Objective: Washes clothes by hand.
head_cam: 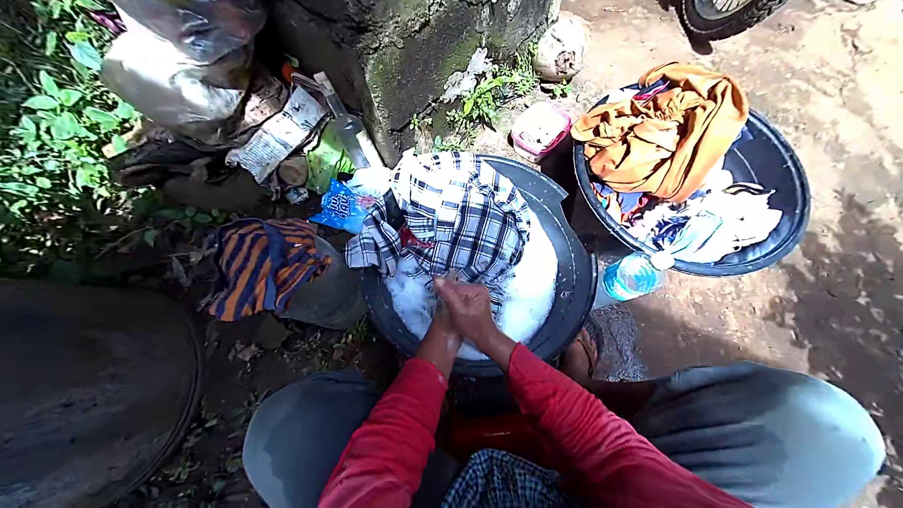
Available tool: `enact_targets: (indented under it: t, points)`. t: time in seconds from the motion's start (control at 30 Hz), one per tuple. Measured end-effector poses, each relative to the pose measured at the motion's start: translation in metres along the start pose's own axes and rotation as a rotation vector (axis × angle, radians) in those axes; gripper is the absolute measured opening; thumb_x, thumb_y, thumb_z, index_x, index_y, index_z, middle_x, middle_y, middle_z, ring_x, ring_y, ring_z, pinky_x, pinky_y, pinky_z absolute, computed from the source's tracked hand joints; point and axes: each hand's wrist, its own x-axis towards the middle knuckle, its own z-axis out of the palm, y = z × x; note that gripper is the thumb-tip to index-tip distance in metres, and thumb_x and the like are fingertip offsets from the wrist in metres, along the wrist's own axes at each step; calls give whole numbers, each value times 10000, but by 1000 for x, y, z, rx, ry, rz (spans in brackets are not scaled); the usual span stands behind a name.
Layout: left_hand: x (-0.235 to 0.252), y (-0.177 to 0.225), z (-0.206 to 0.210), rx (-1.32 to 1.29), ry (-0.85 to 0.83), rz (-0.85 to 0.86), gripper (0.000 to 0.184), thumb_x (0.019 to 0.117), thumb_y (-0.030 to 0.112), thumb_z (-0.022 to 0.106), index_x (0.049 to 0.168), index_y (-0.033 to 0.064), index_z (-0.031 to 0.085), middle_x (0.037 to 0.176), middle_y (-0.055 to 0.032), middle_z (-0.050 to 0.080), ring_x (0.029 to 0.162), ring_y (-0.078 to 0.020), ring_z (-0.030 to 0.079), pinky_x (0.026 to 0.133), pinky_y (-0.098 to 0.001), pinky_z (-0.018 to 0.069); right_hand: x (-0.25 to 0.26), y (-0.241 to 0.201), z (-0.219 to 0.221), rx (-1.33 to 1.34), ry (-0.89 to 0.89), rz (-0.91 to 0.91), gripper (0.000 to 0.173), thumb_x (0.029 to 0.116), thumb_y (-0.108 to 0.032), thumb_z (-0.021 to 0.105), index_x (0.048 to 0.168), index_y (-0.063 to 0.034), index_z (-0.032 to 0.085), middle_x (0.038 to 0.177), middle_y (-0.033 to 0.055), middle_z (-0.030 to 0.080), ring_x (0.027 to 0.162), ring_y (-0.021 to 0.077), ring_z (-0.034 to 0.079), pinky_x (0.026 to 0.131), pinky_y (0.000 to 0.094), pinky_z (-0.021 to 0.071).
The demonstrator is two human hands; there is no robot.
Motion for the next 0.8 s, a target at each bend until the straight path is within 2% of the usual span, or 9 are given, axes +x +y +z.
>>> enact_targets:
  t: [0.1, 0.27, 0.33, 0.4, 0.47, 0.53, 0.6, 0.7, 0.8]
  points:
    - [-3, -10, 34, 47, 232, -274, 379, 1118, 339, 348, 1313, 78, 542, 1111, -139, 611, 977, -247, 604, 803, -464, 527, 48, 23, -37, -48, 47, 258, 613, 1050, -445, 539, 553, -103, 433, 485, 8, 382, 404, 90, 331, 405, 268, 293]
    - [-12, -7, -15, 351, -83, 61, 419, 1095, 58, 307, 1471, -113, 373, 1403, -254, 526, 1236, -197, 551, 1044, -306, 452, -5, -9, 8, 86, 12, -42, 480, 974, -120, 586, 508, -63, 490, 486, -41, 478, 474, 6, 472, 501, 221, 422]
    - [-24, -5, -7, 282, -55, -53, 401, 1119, 147, 311, 1464, -34, 409, 1358, -175, 548, 1180, -168, 566, 993, -308, 487, 0, 0, -5, -29, 48, 22, 460, 973, -152, 604, 529, -55, 532, 506, -65, 496, 497, -23, 468, 527, 206, 421]
    - [-36, 11, 19, 318, 63, -189, 321, 1097, 279, 444, 1265, 34, 565, 1066, -109, 616, 928, -181, 605, 793, -368, 527, 31, 25, -56, -273, 93, 324, 599, 1049, -453, 532, 607, -48, 533, 542, 2, 447, 498, 90, 426, 511, 318, 390]
    - [-41, 58, 12, 722, -50, -112, 377, 1056, 325, 556, 1190, -22, 621, 1045, -136, 649, 951, -194, 613, 864, -398, 517, 49, 27, -106, -294, 114, 633, 710, 1014, -666, 437, 722, -31, 561, 639, 73, 488, 583, 182, 488, 560, 422, 439]
    - [-13, 100, -12, 1135, 43, 139, 438, 1018, 376, 630, 1024, -60, 666, 952, -211, 656, 896, -304, 620, 825, -536, 496, 56, -3, -124, -164, 14, 750, 647, 1024, -643, 436, 812, -60, 621, 682, 48, 571, 600, 139, 557, 576, 368, 499]
    - [16, 115, -34, 1332, 334, 301, 464, 977, 338, 697, 1192, -71, 643, 1150, -328, 629, 1073, -485, 619, 931, -676, 462, 52, -22, -120, -18, -138, 738, 569, 1067, -583, 368, 873, -112, 621, 703, -7, 595, 591, 78, 572, 551, 277, 507]
    - [46, 84, -41, 1320, 437, 350, 422, 985, 219, 665, 1315, -35, 599, 1292, -323, 579, 1185, -498, 581, 1001, -662, 452, 64, -5, -135, 43, -358, 727, 543, 1118, -451, 286, 1294, -62, 623, 1270, 65, 659, 1075, 177, 659, 860, 407, 561]
    - [55, 10, -40, 1330, 262, 170, 294, 992, 214, 651, 1068, -67, 688, 1076, -297, 677, 1061, -452, 652, 947, -633, 494, 67, 40, -156, -11, -332, 852, 393, 1121, -343, 383, 1240, -47, 613, 1104, 60, 702, 909, 149, 701, 762, 351, 592]
